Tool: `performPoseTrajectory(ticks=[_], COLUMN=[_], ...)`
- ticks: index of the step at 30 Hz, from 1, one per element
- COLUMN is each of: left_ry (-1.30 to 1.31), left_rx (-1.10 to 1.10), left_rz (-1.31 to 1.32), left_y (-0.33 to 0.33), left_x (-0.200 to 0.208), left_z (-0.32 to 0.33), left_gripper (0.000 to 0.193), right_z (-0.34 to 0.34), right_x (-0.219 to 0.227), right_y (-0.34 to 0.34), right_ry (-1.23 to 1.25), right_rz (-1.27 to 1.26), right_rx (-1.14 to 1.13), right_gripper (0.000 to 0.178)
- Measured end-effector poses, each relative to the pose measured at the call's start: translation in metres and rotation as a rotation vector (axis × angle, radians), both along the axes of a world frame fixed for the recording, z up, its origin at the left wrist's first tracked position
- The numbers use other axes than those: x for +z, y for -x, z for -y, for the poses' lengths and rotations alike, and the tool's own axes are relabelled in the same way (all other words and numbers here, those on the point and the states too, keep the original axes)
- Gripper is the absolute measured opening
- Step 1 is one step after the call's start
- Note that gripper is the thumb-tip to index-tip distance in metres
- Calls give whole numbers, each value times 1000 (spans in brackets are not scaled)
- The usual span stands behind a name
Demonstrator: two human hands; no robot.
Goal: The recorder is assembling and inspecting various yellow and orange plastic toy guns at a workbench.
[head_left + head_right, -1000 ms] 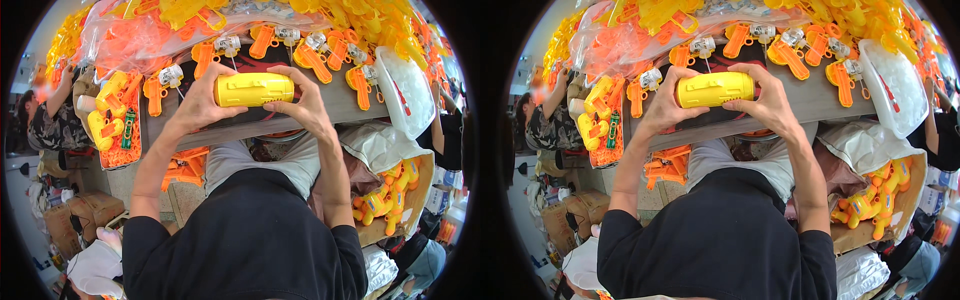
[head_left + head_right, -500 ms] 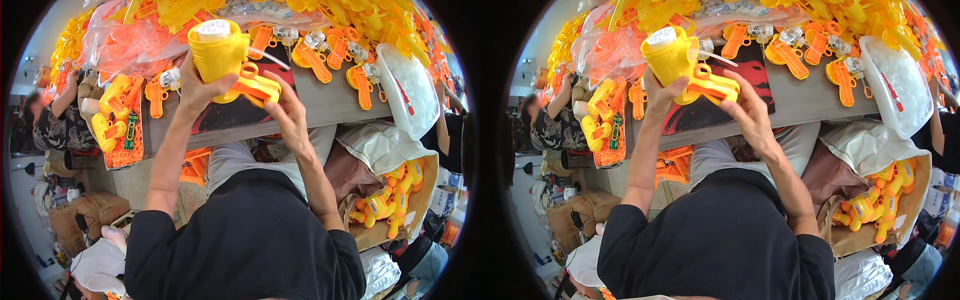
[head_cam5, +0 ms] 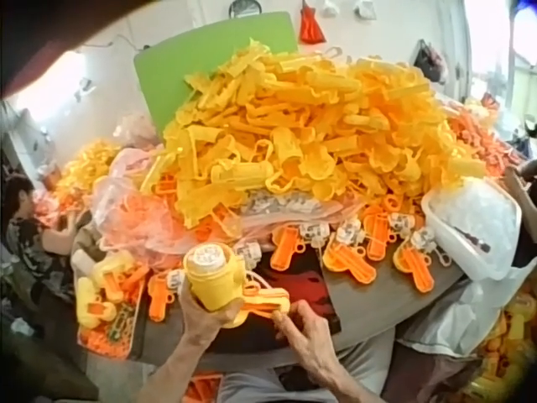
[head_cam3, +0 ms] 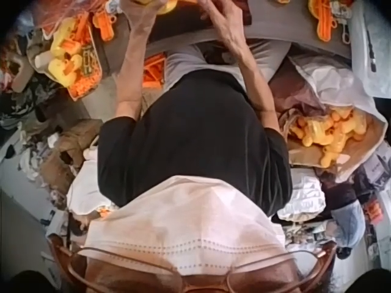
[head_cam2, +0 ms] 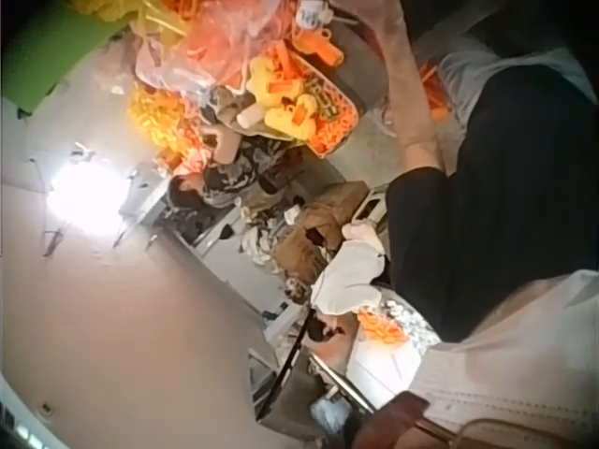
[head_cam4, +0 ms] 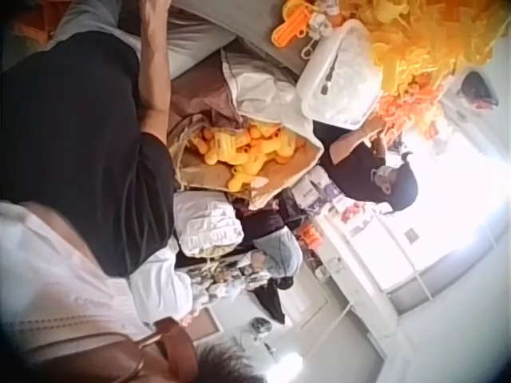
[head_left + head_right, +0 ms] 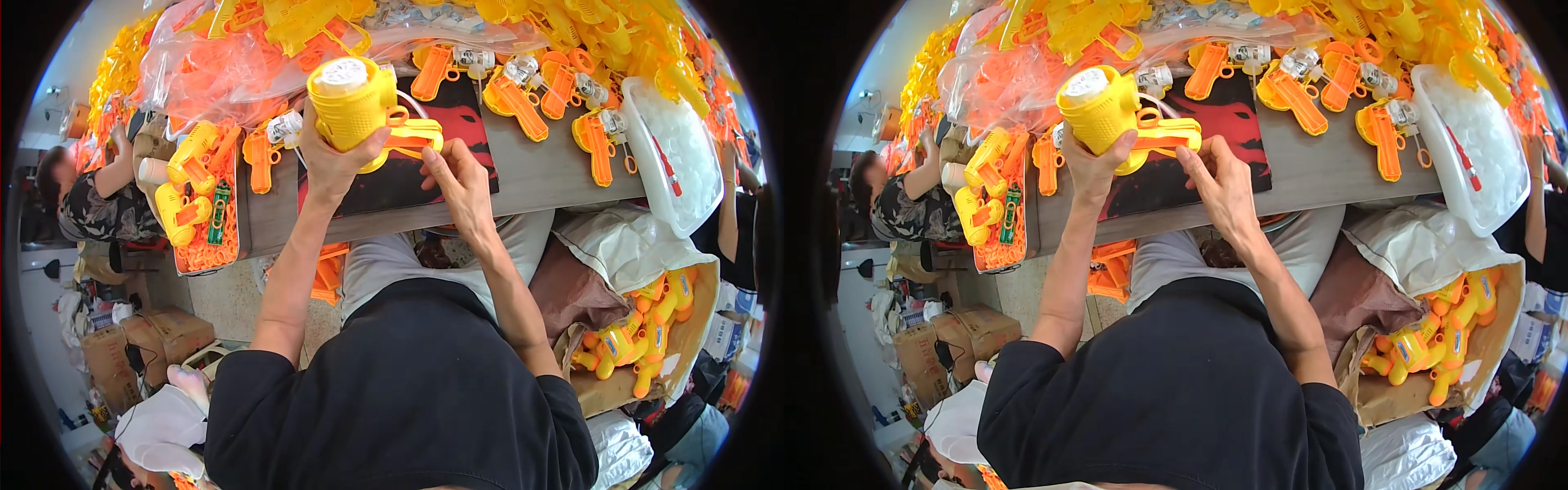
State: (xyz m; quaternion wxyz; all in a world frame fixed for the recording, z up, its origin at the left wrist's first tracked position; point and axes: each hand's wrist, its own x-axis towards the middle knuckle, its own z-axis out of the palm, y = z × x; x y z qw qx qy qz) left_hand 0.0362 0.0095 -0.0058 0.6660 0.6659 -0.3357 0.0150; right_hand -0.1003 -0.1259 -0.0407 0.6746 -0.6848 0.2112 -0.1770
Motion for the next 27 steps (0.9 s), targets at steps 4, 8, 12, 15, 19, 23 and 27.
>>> performPoseTrajectory(ticks=[4, 8, 12, 15, 19, 23, 27], left_ry=[-15, -36, -87, -76, -133, 3, 163], left_rx=[5, -36, 29, 93, 116, 33, 49], left_rz=[-27, 73, 238, 238, 237, -2, -205], left_y=[-3, 1, 5, 7, 6, 8, 10], left_x=[6, 3, -1, 0, 6, -3, -15], left_z=[-3, -2, -3, -2, -3, -9, -24], left_gripper=[65, 66, 66, 65, 63, 62, 62], right_z=[1, -4, -1, -3, -4, 7, 5], right_x=[2, -15, -18, -7, 15, 19, 23], right_y=[-7, -19, -25, -18, -9, -8, -1], right_ry=[-28, 56, 396, 824, 787, 606, 340], right_rz=[39, 44, 7, -49, -14, 37, -26], right_rx=[-32, -117, -172, -237, -275, -220, -47], right_gripper=[33, 35, 31, 30, 28, 29, 28])
